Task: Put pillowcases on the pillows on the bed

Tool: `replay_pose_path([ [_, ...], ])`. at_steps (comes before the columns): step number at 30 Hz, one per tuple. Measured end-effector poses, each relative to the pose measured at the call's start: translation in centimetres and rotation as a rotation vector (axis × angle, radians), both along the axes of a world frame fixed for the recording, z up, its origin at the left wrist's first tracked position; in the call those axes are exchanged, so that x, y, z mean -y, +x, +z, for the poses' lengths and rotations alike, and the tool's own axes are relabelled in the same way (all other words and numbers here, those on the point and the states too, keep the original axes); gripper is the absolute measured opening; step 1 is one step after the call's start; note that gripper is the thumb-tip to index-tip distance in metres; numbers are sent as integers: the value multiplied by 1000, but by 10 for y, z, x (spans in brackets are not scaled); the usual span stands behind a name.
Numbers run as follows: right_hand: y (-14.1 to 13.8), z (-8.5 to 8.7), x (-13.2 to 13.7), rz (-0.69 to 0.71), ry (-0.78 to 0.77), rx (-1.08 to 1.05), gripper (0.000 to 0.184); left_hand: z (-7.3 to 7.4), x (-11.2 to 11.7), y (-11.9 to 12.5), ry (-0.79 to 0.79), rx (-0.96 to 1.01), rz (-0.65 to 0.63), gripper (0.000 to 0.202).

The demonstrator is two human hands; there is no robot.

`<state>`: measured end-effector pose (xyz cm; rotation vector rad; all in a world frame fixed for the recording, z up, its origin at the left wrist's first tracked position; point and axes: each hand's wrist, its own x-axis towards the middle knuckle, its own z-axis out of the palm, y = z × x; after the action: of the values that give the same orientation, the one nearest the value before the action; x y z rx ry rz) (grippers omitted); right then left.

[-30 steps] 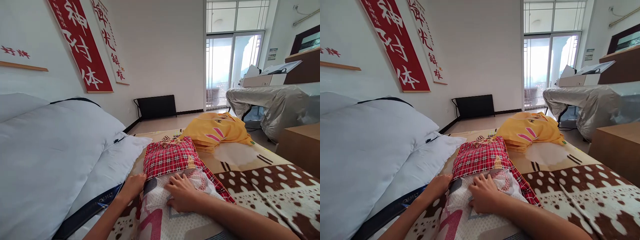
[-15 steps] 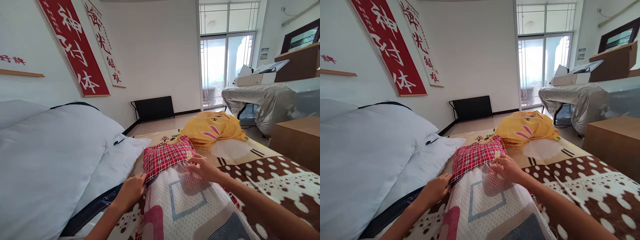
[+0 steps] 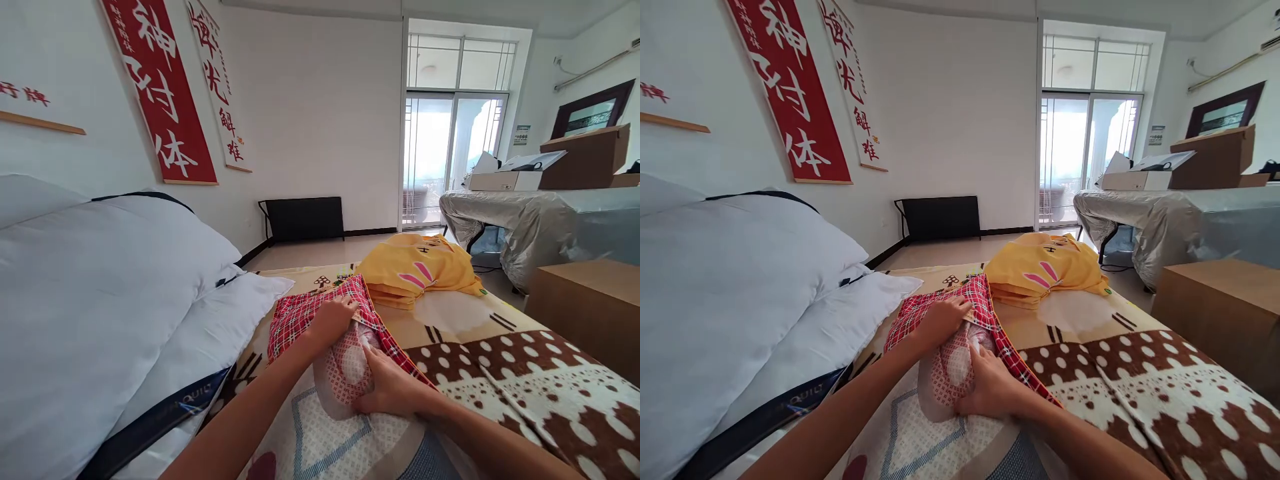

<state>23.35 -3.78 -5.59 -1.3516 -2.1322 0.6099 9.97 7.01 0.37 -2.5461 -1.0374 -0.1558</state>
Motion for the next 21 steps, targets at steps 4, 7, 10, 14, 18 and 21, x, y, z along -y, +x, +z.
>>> replay_pose_path([
  [4, -19, 7, -10, 22, 25, 190, 79, -4, 2, 25, -16, -60, -108, 22],
  [7, -21, -4, -27, -8, 21, 311, 53, -13, 14, 32, -56, -118, -166, 20],
  [10, -9, -23, -43, -29, 4, 326, 31, -22, 28, 28, -94, -164, -193, 19],
  [14, 26, -32, -52, -42, 0, 294, 41, -22, 28, 4, -62, -127, -76, 28],
  [18, 53, -12, -37, -132, -51, 345, 36, -15, 10, -44, -16, -37, 212, 38],
  [21, 42, 7, -7, -227, 28, 405, 34, -15, 1, -80, -113, -36, 310, 33],
])
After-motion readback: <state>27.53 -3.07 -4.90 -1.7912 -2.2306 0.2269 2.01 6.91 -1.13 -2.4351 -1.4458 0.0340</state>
